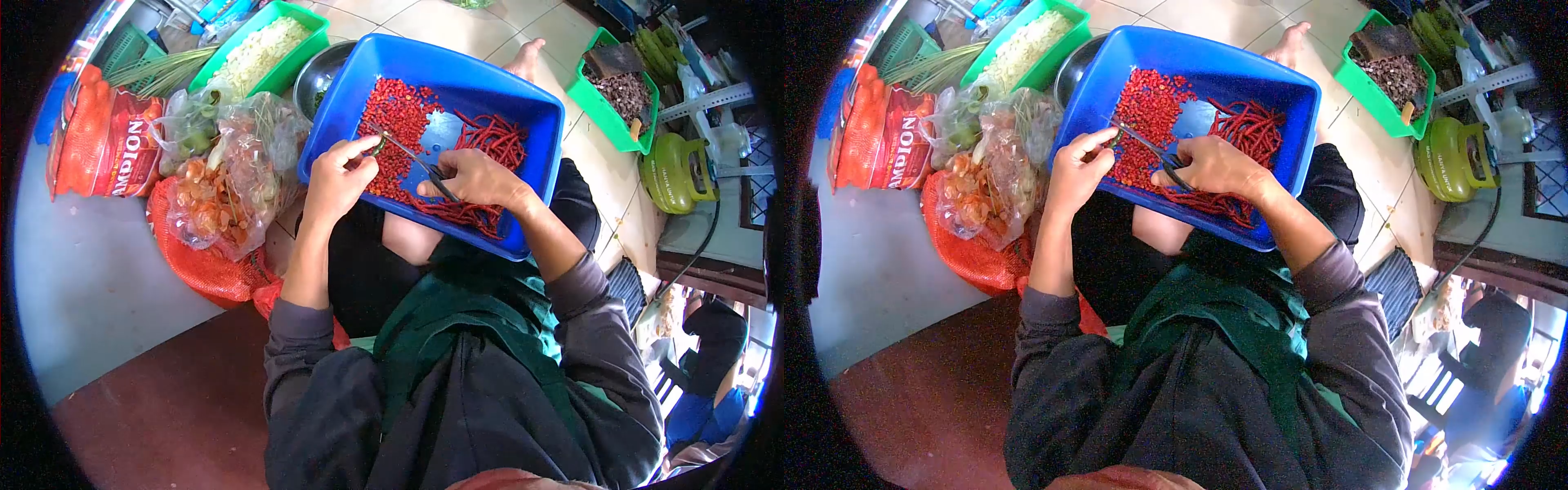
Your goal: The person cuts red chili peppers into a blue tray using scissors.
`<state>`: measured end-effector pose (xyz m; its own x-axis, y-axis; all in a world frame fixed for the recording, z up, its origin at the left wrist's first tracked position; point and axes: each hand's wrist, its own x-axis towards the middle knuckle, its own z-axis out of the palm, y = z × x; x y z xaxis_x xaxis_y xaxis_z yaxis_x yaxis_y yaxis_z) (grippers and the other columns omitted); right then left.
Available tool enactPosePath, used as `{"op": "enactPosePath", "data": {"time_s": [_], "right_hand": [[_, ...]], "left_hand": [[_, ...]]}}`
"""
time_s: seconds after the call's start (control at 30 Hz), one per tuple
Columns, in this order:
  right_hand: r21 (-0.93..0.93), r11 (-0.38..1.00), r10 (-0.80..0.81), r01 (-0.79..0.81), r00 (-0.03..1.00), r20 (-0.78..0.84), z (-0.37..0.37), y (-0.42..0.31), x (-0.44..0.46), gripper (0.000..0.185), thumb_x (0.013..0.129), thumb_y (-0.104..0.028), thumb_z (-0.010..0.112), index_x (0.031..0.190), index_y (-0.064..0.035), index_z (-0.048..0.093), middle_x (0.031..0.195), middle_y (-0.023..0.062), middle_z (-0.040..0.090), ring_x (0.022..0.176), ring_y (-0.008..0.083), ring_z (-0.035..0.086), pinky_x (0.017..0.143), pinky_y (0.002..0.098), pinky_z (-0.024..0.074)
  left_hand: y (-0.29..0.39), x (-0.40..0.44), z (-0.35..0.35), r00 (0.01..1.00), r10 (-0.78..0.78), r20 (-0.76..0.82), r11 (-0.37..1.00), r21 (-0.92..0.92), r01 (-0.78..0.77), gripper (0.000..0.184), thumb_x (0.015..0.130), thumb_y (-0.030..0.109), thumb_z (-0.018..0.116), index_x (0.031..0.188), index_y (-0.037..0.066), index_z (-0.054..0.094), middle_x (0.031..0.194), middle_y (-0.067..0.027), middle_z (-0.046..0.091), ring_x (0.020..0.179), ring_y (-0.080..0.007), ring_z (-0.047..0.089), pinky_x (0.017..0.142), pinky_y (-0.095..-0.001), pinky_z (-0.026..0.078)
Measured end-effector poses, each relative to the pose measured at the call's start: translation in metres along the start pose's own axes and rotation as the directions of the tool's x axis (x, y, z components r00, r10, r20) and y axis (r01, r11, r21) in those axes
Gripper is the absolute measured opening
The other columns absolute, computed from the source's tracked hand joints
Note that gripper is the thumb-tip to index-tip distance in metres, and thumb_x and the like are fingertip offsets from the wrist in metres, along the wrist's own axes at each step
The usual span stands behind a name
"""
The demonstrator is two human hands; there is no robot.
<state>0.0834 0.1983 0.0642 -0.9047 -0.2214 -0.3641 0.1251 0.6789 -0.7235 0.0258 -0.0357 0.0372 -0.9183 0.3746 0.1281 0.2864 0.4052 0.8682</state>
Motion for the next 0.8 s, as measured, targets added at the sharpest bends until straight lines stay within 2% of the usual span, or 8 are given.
{"op": "enactPosePath", "data": {"time_s": [0.23,0.57,0.67,0.7,0.8], "right_hand": [[-0.035,0.999,-0.015,0.014,1.000,-0.026,0.007,0.001,0.008,0.065,0.070,-0.062,0.069,0.080,0.0021,0.065,0.072,0.0189,0.063,0.070,0.0280,0.062,0.066,0.0400,0.0464],[-0.061,0.997,0.035,-0.039,0.998,-0.057,0.010,0.010,0.015,0.065,0.070,-0.063,0.069,0.075,0.0016,0.065,0.066,0.0186,0.061,0.066,0.0261,0.062,0.063,0.0403,0.0466],[-0.010,1.000,0.018,-0.019,0.996,-0.086,0.013,0.020,0.014,0.055,0.073,-0.053,0.073,0.069,0.0004,0.059,0.056,0.0061,0.050,0.056,0.0140,0.047,0.051,0.0349,0.0368],[0.003,0.999,0.034,-0.033,0.998,-0.058,0.012,0.016,0.012,0.057,0.073,-0.055,0.071,0.071,0.0005,0.059,0.058,0.0068,0.051,0.058,0.0151,0.048,0.053,0.0350,0.0374],[-0.087,0.993,0.080,-0.076,0.996,0.035,0.010,0.009,0.012,0.066,0.070,-0.065,0.066,0.079,0.0010,0.066,0.075,0.0202,0.064,0.076,0.0286,0.065,0.068,0.0406,0.0473]], "left_hand": [[0.005,-0.001,-0.004,0.999,0.033,-0.017,0.992,0.118,-0.031,0.030,0.076,0.007,0.064,0.105,0.007,0.069,0.070,-0.0108,0.057,0.060,-0.0155,0.056,0.059,-0.0285,0.047],[-0.002,0.002,-0.001,0.998,0.063,-0.030,0.987,0.147,-0.058,0.028,0.076,0.004,0.063,0.103,0.006,0.069,0.070,-0.0123,0.057,0.058,-0.0180,0.056,0.056,-0.0306,0.046],[-0.007,0.003,0.001,0.997,0.059,-0.041,0.990,0.134,-0.053,0.029,0.077,0.005,0.063,0.105,0.006,0.069,0.071,-0.0102,0.057,0.059,-0.0155,0.055,0.058,-0.0287,0.046],[-0.008,0.003,0.002,0.998,0.044,-0.042,0.991,0.126,-0.038,0.029,0.078,0.005,0.063,0.107,0.007,0.068,0.071,-0.0078,0.056,0.060,-0.0131,0.054,0.059,-0.0268,0.046],[-0.008,0.003,0.004,0.999,0.020,-0.046,0.994,0.112,-0.015,0.029,0.079,0.005,0.063,0.107,0.006,0.068,0.072,-0.0056,0.057,0.062,-0.0106,0.054,0.061,-0.0248,0.046]]}}
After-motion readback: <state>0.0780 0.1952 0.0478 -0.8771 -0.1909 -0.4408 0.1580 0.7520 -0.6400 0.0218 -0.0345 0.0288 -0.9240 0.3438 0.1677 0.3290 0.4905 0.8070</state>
